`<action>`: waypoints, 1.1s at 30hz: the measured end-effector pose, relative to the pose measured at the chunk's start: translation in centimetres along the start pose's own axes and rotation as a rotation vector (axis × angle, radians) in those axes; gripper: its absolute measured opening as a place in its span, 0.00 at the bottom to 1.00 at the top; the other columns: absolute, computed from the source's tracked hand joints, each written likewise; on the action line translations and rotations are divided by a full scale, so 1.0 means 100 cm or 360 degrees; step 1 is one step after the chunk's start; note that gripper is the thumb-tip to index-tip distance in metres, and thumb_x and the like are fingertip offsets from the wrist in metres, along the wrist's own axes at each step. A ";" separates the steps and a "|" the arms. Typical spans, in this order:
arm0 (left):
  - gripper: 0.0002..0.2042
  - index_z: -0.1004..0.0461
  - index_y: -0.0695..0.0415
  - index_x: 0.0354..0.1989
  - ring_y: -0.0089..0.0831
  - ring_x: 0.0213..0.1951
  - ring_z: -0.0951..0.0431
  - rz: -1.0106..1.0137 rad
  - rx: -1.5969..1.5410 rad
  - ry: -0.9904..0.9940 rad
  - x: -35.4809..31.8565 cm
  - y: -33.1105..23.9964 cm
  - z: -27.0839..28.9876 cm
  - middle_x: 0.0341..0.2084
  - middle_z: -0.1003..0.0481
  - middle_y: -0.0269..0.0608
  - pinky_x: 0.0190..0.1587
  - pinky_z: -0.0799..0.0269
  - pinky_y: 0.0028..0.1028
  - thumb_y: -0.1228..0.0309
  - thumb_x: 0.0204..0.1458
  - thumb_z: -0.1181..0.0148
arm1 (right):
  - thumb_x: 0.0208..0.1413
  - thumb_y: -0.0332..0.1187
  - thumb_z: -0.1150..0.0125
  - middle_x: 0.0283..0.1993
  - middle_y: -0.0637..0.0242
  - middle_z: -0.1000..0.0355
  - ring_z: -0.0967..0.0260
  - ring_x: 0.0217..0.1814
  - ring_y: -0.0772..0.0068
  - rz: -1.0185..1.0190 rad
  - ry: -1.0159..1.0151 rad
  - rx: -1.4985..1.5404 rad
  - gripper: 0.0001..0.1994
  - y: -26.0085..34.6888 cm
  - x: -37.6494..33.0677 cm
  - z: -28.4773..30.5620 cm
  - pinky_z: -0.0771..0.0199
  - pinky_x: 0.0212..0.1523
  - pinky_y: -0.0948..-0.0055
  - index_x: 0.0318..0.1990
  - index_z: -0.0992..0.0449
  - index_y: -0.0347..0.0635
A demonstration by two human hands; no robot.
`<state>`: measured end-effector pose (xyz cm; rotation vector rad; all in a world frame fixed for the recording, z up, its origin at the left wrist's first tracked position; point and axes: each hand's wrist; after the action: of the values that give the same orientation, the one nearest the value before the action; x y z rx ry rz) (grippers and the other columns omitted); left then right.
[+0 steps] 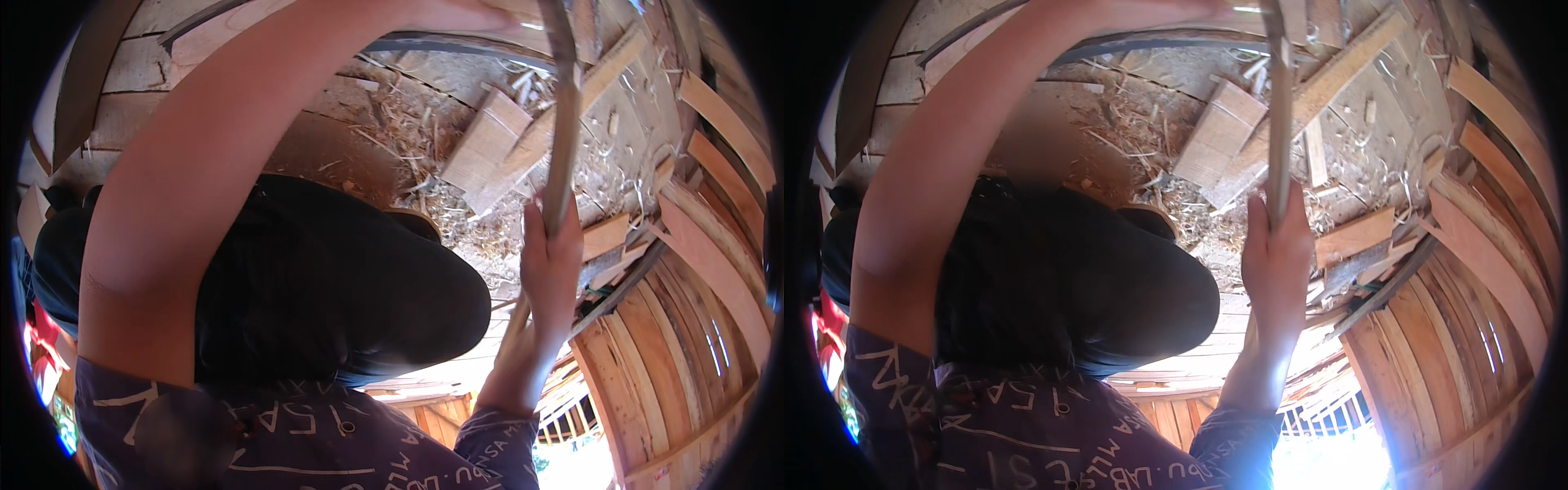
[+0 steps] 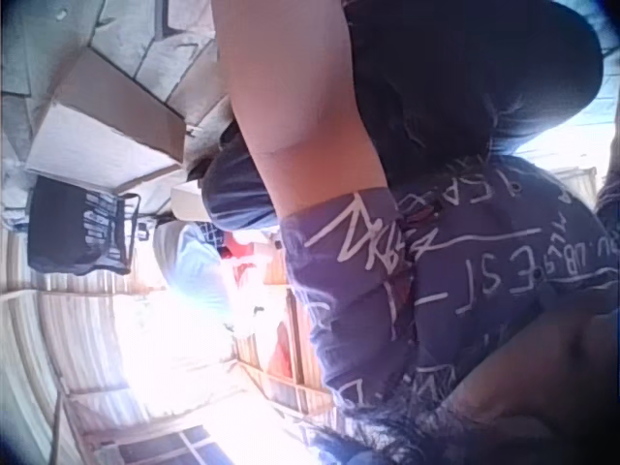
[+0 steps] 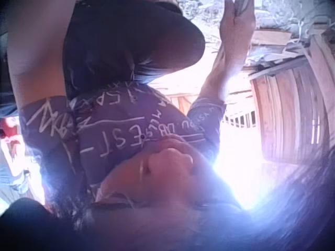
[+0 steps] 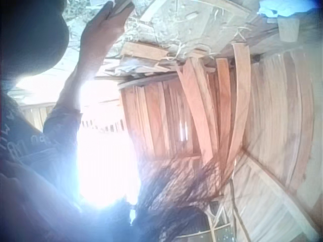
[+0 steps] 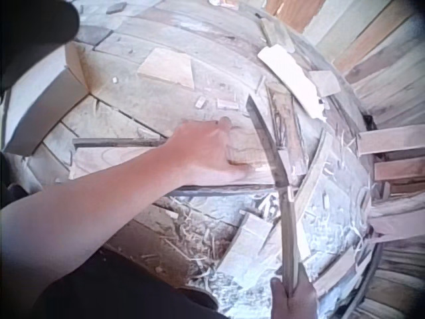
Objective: The person shapes a piece of wood using a drawknife while sitting on a wooden floor, removing shavings from the surface and edges.
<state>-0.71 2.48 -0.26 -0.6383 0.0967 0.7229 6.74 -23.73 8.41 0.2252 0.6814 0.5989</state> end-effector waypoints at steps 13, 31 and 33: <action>0.39 0.32 0.63 0.49 0.43 0.53 0.28 -0.0370 0.0250 -0.0538 -0.026 -0.040 -0.001 0.43 0.24 0.50 0.54 0.36 0.45 0.41 0.37 0.32 | 0.64 0.31 0.50 0.29 0.45 0.26 0.27 0.33 0.36 0.0076 -0.0468 -0.0023 0.08 0.026 -0.068 0.007 0.31 0.28 0.50 0.47 0.33 0.39; 0.15 0.20 0.54 0.41 0.46 0.36 0.20 -0.0598 0.0284 0.0018 -0.187 0.036 0.104 0.32 0.21 0.48 0.38 0.25 0.42 0.62 0.46 0.36 | 0.56 0.28 0.42 0.26 0.48 0.26 0.25 0.29 0.43 0.0150 -0.0688 -0.0159 0.12 0.049 -0.225 -0.061 0.27 0.27 0.51 0.47 0.32 0.42; 0.18 0.20 0.58 0.41 0.47 0.37 0.20 -0.0581 0.0214 0.0350 -0.188 0.042 0.120 0.34 0.21 0.51 0.40 0.25 0.41 0.59 0.46 0.36 | 0.58 0.29 0.42 0.25 0.50 0.26 0.25 0.29 0.44 0.0132 -0.0648 -0.0047 0.09 0.064 -0.225 -0.064 0.27 0.26 0.54 0.44 0.30 0.42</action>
<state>-19.16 0.75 12.84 -0.5845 0.2234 0.2898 -14.13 -31.77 17.78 0.3379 0.2708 0.6187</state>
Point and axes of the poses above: each hand's wrist, its own x-axis towards the middle knuckle, its own z-axis out of the back of the hand, y = z × x
